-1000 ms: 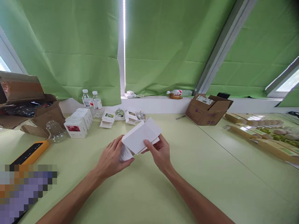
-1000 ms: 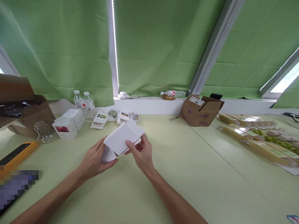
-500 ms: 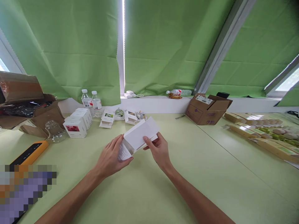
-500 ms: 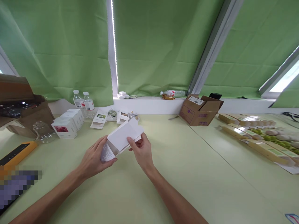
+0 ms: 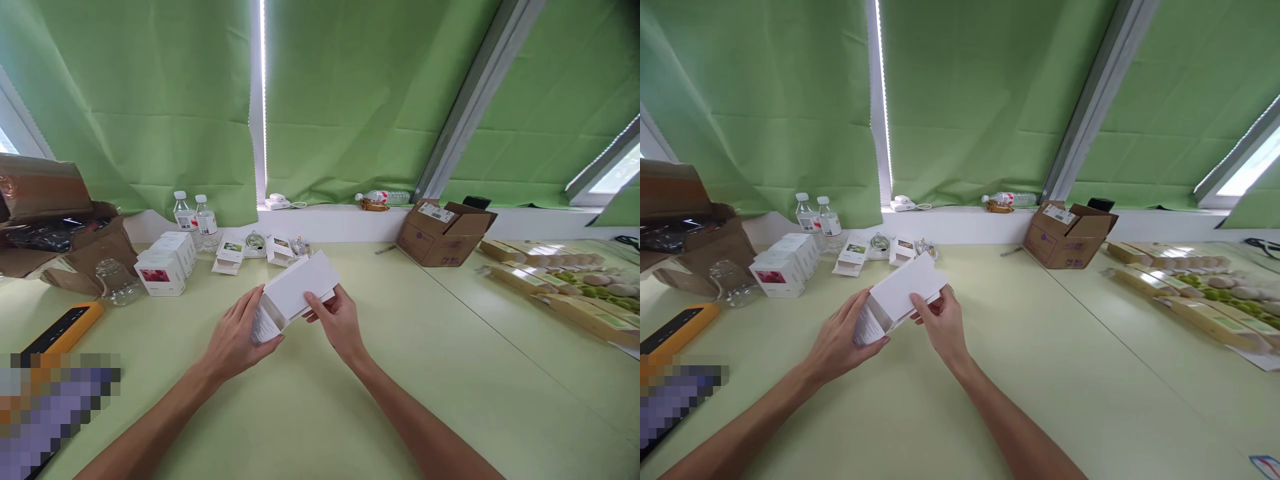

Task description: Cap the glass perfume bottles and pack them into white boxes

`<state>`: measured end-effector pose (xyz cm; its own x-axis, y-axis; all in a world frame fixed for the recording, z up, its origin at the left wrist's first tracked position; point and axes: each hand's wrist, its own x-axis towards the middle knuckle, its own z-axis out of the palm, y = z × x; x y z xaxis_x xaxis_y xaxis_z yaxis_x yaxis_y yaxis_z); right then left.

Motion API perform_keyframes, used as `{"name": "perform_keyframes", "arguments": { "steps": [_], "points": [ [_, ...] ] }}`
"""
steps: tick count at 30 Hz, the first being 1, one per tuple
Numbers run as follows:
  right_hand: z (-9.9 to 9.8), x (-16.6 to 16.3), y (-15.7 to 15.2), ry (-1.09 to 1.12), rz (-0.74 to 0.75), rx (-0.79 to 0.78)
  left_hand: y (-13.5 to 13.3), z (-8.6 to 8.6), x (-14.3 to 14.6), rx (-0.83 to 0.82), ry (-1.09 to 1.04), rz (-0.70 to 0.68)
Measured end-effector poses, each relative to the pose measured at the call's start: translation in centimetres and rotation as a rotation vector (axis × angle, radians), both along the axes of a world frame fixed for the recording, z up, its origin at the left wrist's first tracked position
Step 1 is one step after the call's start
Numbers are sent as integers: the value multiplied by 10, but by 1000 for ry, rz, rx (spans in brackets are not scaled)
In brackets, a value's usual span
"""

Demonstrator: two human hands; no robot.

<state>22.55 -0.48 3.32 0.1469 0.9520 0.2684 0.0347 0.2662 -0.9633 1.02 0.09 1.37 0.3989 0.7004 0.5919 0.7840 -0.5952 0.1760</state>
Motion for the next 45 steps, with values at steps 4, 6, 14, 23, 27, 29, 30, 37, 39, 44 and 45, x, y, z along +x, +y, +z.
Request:
{"name": "perform_keyframes", "arguments": {
  "steps": [4, 6, 14, 23, 27, 29, 30, 37, 39, 44, 45],
  "points": [
    [0, -1, 0, 1, 5, -3, 0, 0, 0, -17, -1, 8],
    [1, -1, -1, 2, 13, -6, -1, 1, 1, -19, -3, 8],
    [3, -3, -3, -17, 17, -10, -2, 4, 1, -13, -16, 4],
    [3, -2, -3, -17, 28, -10, -2, 5, 1, -13, -12, 4],
    [2, -2, -3, -24, 18, -10, -2, 5, 1, -29, -16, -4],
    [2, -2, -3, -28, 14, -8, -2, 5, 1, -31, -16, -6],
    [1, -2, -3, -31, 14, -6, -2, 5, 1, -29, -16, -5],
    [1, -3, -4, -69, 20, -1, -2, 4, 0, 5, -10, -21],
    [1, -3, -4, -76, 29, 0, -1, 3, 0, 15, -18, -24],
    [2, -3, -4, -62, 56, 6, -1, 2, 0, 5, -23, -29],
    [2, -3, -4, -58, 61, 5, -1, 2, 0, 4, -22, -30]
  ]
}}
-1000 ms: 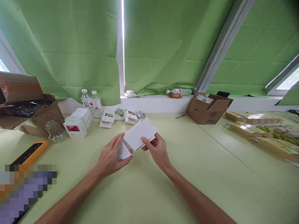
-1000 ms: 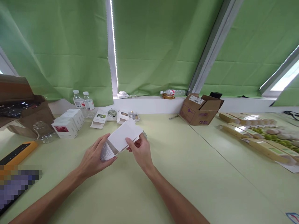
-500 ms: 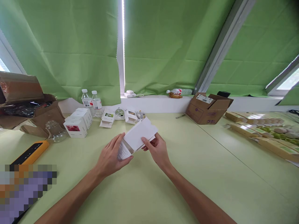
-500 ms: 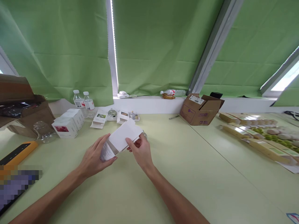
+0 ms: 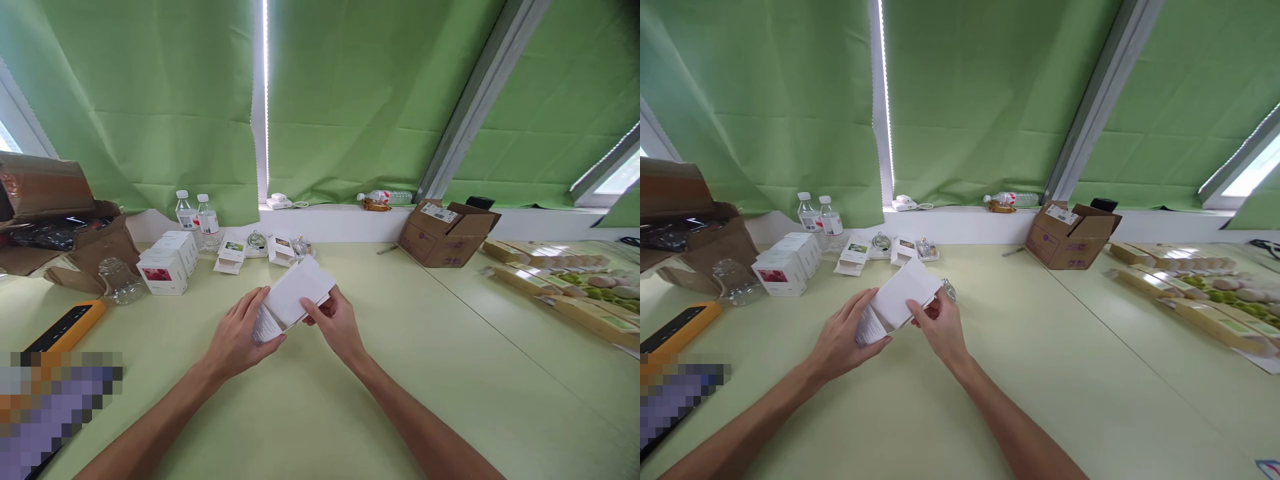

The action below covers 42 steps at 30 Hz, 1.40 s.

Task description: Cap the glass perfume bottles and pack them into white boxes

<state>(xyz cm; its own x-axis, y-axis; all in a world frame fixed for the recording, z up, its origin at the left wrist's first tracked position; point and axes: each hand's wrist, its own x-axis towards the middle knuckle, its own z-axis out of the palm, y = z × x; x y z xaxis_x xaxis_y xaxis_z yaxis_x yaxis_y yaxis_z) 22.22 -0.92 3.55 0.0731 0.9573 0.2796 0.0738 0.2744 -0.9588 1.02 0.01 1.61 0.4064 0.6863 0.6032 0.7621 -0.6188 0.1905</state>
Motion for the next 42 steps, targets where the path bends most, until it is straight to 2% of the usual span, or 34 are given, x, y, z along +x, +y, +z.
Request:
{"name": "perform_keyframes", "arguments": {
  "steps": [19, 42],
  "points": [
    [0, 1, -3, -248, 69, 134, 0, 1, 1, -27, -14, 3],
    [1, 1, -4, -243, 117, 124, -1, 0, 1, -33, -14, -7]
  ]
}}
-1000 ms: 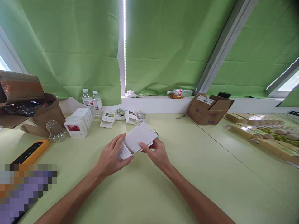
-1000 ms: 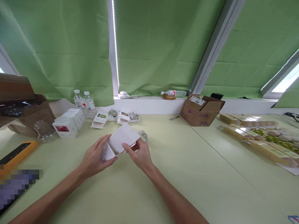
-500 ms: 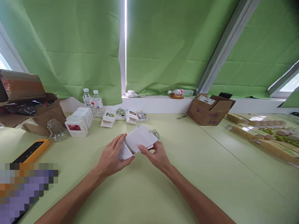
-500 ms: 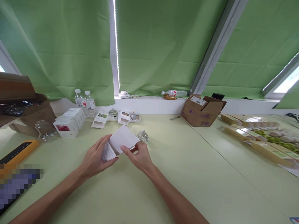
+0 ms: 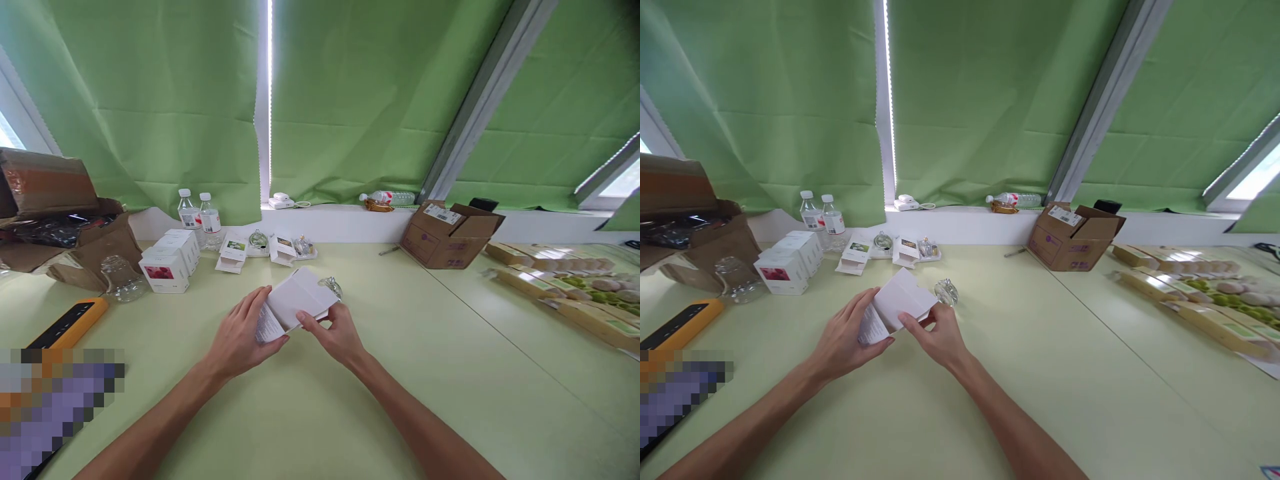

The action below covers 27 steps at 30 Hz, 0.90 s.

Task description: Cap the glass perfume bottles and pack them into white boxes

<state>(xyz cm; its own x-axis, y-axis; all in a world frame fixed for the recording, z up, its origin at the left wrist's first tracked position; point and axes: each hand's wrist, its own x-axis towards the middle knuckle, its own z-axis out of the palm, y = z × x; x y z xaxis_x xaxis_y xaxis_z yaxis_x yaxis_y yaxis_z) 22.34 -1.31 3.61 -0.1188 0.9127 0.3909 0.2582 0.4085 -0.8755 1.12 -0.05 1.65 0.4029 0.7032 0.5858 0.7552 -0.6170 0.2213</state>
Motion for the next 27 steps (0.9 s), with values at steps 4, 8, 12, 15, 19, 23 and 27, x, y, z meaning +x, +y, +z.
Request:
{"name": "perform_keyframes", "arguments": {
  "steps": [4, 8, 12, 15, 19, 23, 27],
  "points": [
    [0, -1, 0, 2, 1, -3, 0, -1, 0, -2, -5, 0],
    [-2, 0, 1, 0, 3, 5, 0, -1, 0, 0, -8, 1],
    [-4, 1, 2, -3, -2, 8, 0, 0, 0, -7, -1, 2],
    [-4, 1, 2, -7, -4, 5, 0, 0, 0, -5, -5, 5],
    [-3, 1, 1, -9, -8, -4, 1, 0, 1, -2, -13, 3],
    [-3, 0, 1, 0, -15, -21, 0, 0, 0, -5, -9, 6],
    [-3, -1, 2, -1, -19, -26, 0, 0, 0, -15, -6, 6]
  ]
}}
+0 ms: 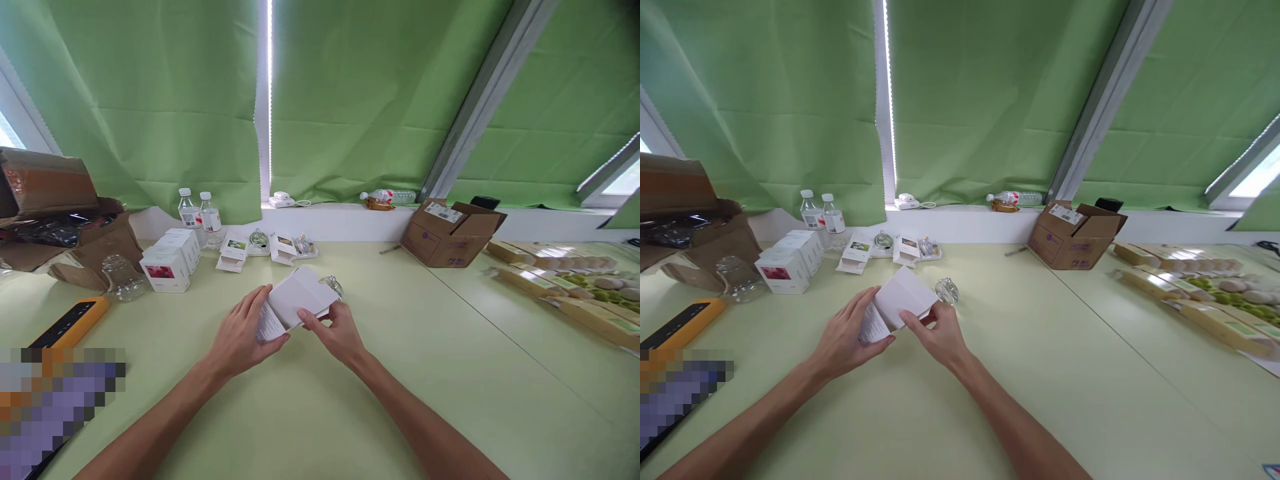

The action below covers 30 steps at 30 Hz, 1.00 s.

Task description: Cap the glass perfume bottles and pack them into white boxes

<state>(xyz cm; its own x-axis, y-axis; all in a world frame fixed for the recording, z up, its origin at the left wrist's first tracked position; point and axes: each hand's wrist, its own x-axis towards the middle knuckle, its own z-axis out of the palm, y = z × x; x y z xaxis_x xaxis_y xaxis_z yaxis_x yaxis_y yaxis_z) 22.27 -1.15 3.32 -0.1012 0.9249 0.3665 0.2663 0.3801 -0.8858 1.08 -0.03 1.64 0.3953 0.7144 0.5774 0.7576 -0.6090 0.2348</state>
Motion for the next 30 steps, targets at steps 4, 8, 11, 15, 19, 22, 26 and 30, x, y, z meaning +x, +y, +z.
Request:
{"name": "perform_keyframes", "arguments": {
  "steps": [4, 8, 11, 15, 19, 22, 26, 30],
  "points": [
    [-1, 0, 0, 9, -2, -9, 1, -2, 0, -12, 3, 0],
    [-2, 0, 0, 16, -5, -18, 1, -2, 0, 0, 4, -4],
    [-3, 0, 0, 16, -15, -18, 0, 0, 1, 8, 5, -5],
    [-2, 1, 0, 9, -17, -15, -1, 1, 1, 5, 3, -1],
    [-1, 0, -1, -3, -17, -7, -1, 1, 1, 2, 4, -2],
    [-1, 0, 0, -11, -24, -9, 0, 1, 1, -2, -4, -3],
    [-1, 0, 0, -6, -18, -6, -1, 2, 1, -1, 0, -2],
    [-1, 0, 0, -6, -20, -17, -1, 2, 1, 0, 7, 1]
  ]
}}
